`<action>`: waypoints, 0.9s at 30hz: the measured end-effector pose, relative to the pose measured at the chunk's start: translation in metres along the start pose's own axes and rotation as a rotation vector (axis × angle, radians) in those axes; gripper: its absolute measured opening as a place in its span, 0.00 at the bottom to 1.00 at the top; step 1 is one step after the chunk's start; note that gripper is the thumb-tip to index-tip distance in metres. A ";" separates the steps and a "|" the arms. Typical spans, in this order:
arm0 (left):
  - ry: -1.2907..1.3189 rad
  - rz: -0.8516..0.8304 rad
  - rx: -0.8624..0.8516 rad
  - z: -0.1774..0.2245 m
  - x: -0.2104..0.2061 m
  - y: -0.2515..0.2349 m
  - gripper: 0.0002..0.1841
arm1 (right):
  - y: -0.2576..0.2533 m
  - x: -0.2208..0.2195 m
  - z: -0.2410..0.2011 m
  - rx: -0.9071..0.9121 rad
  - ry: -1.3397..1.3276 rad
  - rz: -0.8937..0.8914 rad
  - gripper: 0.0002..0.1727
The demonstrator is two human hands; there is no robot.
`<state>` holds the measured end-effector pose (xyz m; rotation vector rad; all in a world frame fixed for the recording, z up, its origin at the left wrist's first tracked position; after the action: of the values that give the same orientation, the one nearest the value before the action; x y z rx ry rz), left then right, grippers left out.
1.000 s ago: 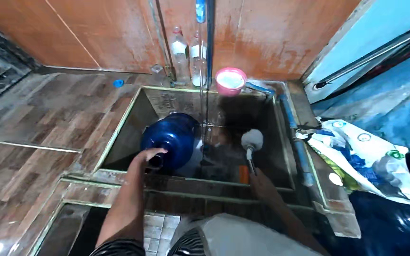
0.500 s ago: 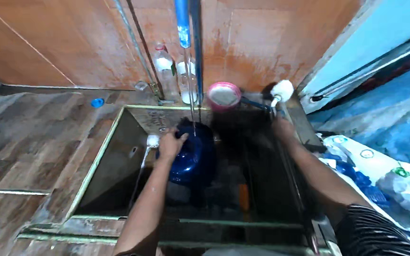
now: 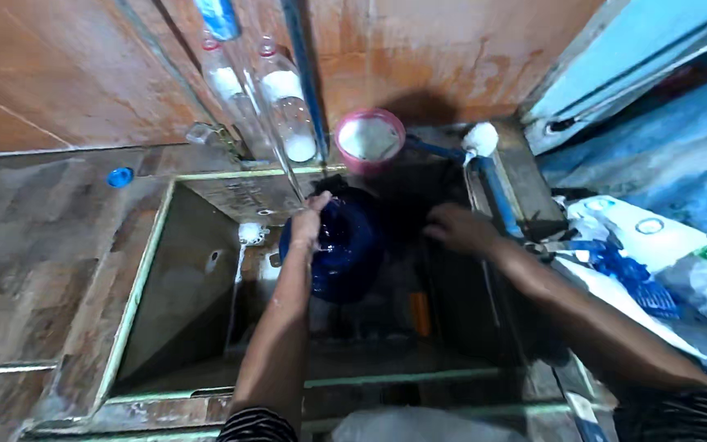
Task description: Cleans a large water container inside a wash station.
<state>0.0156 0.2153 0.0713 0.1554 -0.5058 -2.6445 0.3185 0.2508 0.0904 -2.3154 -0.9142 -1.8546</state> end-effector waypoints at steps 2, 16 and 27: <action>0.072 0.052 -0.032 -0.001 0.010 -0.005 0.22 | 0.061 -0.040 -0.033 0.248 -0.231 -0.301 0.20; -0.118 0.096 -0.032 0.017 0.024 0.022 0.28 | 0.240 -0.195 -0.198 0.124 -1.079 -0.451 0.18; -0.102 0.114 -0.004 0.025 0.035 0.029 0.30 | 0.243 -0.174 -0.248 0.431 -0.950 -0.363 0.18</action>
<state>-0.0088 0.1836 0.1046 -0.0096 -0.5272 -2.5513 0.1926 -0.1167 0.0826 -2.7903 -1.6745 -0.3770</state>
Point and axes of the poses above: each hand's wrist, its own y-axis away from the middle knuckle, its own x-axis out of the back of the hand, z = x × y, the point moved 3 cm from there along -y, towards the middle knuckle, and after that the axes turned 10 degrees about y, right-handed, at the moved point
